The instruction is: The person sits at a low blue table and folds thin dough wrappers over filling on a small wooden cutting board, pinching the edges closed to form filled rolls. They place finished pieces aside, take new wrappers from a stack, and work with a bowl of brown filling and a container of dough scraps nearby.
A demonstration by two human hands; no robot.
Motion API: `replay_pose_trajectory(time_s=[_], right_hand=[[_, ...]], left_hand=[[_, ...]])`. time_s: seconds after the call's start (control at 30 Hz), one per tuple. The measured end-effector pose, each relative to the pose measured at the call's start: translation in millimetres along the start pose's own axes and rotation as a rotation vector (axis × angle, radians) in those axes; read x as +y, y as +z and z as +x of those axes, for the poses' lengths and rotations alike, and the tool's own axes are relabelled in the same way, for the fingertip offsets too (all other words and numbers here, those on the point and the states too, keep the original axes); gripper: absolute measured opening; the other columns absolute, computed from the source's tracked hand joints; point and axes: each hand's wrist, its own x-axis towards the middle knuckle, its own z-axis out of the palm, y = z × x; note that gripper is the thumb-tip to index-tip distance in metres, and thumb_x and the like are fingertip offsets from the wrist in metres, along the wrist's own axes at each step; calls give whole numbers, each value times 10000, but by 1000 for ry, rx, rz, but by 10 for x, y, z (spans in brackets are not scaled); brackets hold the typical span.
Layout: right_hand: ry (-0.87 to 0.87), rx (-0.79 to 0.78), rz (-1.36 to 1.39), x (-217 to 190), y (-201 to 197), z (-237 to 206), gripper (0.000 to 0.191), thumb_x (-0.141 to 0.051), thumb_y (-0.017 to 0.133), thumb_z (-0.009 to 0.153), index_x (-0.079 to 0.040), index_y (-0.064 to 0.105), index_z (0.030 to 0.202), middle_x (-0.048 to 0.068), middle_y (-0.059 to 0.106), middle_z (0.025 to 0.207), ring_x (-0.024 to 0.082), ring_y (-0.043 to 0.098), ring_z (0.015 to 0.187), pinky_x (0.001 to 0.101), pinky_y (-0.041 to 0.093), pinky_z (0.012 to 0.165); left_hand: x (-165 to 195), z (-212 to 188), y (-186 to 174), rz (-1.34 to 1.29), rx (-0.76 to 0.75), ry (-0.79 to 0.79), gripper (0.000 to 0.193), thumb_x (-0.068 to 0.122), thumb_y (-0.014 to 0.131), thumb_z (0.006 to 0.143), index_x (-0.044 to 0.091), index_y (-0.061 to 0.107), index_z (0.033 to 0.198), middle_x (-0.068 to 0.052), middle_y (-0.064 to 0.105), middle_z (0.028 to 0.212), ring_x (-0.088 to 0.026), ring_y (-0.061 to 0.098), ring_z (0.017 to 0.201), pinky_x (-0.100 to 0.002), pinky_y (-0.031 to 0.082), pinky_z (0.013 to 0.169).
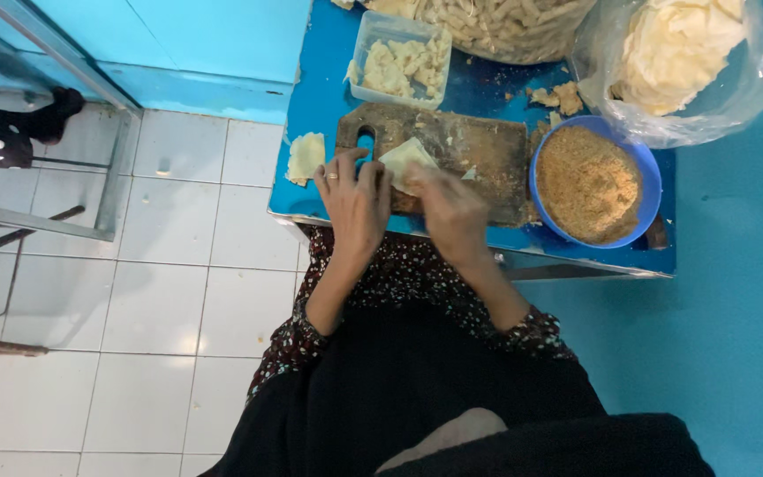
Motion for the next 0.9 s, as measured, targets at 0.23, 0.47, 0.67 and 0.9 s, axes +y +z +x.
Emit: replay_pose_trajectory(time_s=[0.23, 0.47, 0.67, 0.9], right_hand=[[254, -123, -34, 201, -215, -47, 459, -205, 814, 900, -81, 642, 1307, 53, 728, 983, 235, 622, 864, 393, 507, 706], [497, -100, 342, 147, -4, -48, 428, -68, 772, 913, -75, 619, 1312, 26, 712, 893, 114, 707, 823, 297, 587, 725], [511, -32, 724, 201, 76, -90, 454, 52, 708, 944, -36, 558, 1364, 58, 667, 1040, 122, 697, 984, 261, 603, 835], [539, 12, 859, 198, 156, -130, 387, 75, 658, 1001, -22, 542, 1357, 47, 689, 1083, 138, 738, 1063, 264, 618, 887]], left_hand=[[86, 25, 18, -61, 38, 47, 89, 76, 733, 891, 52, 653, 925, -106, 630, 1127, -324, 570, 1098, -520, 382, 1023], [146, 36, 6, -250, -31, -21, 100, 25, 727, 883, 33, 649, 944, -139, 654, 945, -372, 629, 933, -462, 497, 794], [122, 7, 0, -351, -60, 27, 176, -11, 685, 905, 23, 664, 1077, -139, 680, 986, -367, 644, 949, -451, 512, 822], [107, 46, 39, -268, -29, 126, 190, 3, 695, 884, 22, 660, 1070, -130, 662, 949, -355, 631, 938, -455, 484, 897]])
